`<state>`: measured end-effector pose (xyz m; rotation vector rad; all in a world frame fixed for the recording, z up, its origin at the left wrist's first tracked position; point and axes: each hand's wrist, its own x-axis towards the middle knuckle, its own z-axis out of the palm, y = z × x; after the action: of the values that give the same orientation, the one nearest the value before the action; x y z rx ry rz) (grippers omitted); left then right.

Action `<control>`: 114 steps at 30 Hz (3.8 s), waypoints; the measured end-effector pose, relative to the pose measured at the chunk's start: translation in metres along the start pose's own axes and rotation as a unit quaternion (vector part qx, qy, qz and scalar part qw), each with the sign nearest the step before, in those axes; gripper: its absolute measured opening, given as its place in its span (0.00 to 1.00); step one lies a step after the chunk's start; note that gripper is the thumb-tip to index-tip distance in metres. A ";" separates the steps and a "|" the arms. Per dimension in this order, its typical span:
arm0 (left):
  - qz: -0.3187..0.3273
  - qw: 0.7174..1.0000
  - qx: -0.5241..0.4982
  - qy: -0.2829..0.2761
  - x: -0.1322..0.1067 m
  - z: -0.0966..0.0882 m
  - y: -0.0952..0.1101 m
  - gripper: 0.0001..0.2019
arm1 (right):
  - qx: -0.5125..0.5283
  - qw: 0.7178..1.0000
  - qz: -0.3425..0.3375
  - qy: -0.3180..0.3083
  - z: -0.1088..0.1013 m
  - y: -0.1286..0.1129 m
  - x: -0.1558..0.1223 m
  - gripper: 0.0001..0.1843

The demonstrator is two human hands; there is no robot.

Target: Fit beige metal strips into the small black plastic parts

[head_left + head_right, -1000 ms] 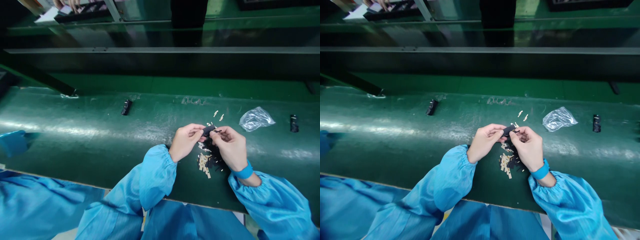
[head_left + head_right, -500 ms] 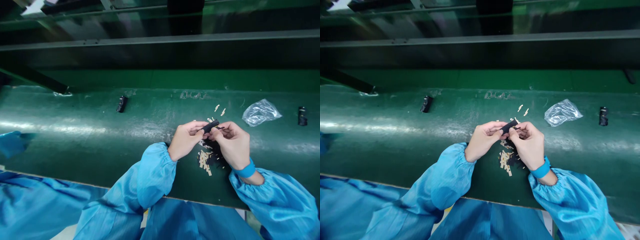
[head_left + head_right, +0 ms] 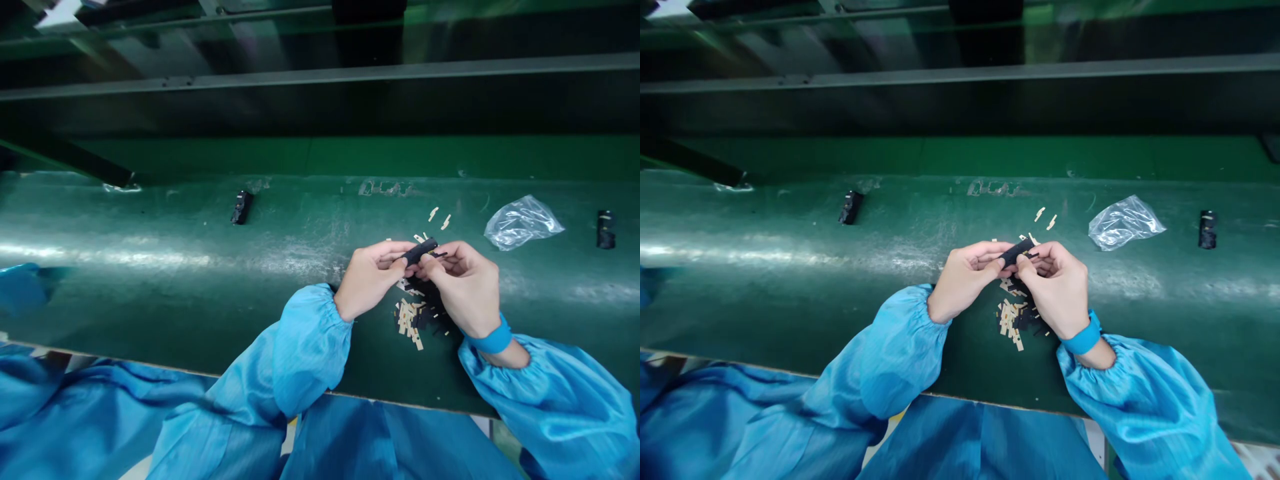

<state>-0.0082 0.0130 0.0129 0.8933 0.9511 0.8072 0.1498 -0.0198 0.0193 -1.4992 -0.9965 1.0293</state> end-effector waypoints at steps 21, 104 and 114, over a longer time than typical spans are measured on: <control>0.005 1.000 0.007 -0.002 -0.001 0.001 0.000 0.14 | -0.004 1.000 -0.007 0.004 0.001 0.002 0.000 0.14; 0.002 0.994 0.092 0.063 -0.010 0.008 0.007 0.06 | -0.195 0.965 -0.171 -0.018 -0.013 0.001 0.000 0.04; -0.026 0.996 0.053 0.065 -0.011 0.011 0.010 0.06 | -0.215 0.946 -0.242 0.023 -0.009 -0.005 -0.005 0.06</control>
<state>-0.0036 0.0044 0.0286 0.9122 1.1350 0.7838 0.1569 -0.0268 0.0254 -1.4948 -1.5309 0.4372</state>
